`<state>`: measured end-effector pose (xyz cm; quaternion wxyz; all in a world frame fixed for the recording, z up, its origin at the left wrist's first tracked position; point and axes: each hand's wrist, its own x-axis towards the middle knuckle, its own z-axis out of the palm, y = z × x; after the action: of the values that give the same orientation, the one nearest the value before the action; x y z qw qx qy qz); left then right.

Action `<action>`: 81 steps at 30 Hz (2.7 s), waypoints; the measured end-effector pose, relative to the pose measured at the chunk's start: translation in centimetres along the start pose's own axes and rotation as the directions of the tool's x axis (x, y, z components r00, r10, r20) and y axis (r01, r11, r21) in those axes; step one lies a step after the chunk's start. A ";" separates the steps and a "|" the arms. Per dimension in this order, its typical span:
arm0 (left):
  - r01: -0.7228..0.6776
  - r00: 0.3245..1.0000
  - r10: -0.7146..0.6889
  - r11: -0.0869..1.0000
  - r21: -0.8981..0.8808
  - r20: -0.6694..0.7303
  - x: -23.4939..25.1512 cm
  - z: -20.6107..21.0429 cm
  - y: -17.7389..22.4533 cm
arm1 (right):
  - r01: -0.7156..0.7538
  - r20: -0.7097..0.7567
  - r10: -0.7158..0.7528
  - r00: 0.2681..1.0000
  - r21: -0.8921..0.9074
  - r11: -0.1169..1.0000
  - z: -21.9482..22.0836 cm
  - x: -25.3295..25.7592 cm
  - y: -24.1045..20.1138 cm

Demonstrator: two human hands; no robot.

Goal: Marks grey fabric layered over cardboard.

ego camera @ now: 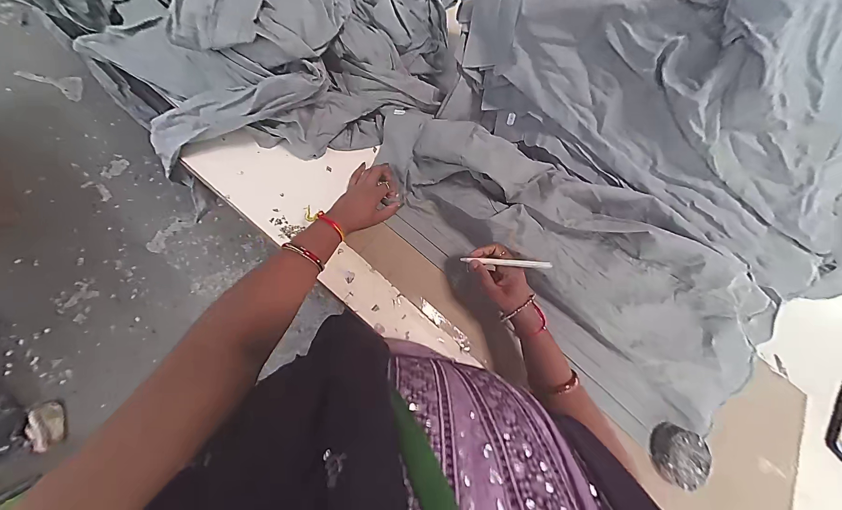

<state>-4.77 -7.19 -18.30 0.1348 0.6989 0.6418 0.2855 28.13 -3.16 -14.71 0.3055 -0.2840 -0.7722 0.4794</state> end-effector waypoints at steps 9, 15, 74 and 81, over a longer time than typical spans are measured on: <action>-0.017 1.000 0.018 0.999 0.029 -0.019 0.2 0.0 0.0 | 0.065 -0.050 -0.075 0.996 -0.179 0.982 2.1 -3.0 2.6; -0.021 1.000 0.021 1.000 0.017 -0.006 0.1 0.0 0.0 | -0.003 -0.208 -0.101 0.973 -0.450 0.893 3.6 -2.0 1.6; -0.012 1.000 0.010 0.995 0.095 0.023 0.3 -0.1 0.1 | -0.285 -0.695 0.238 0.679 0.050 0.957 -4.2 -16.7 1.3; -0.005 1.000 0.002 0.994 0.110 0.026 0.3 -0.3 0.4 | -0.351 -0.671 0.203 0.713 -0.091 0.932 -3.7 -16.5 1.9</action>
<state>-4.62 -7.00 -17.78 0.1037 0.7100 0.6535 0.2409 41.92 -12.46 -18.50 0.4466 -0.5764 -0.6121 0.3061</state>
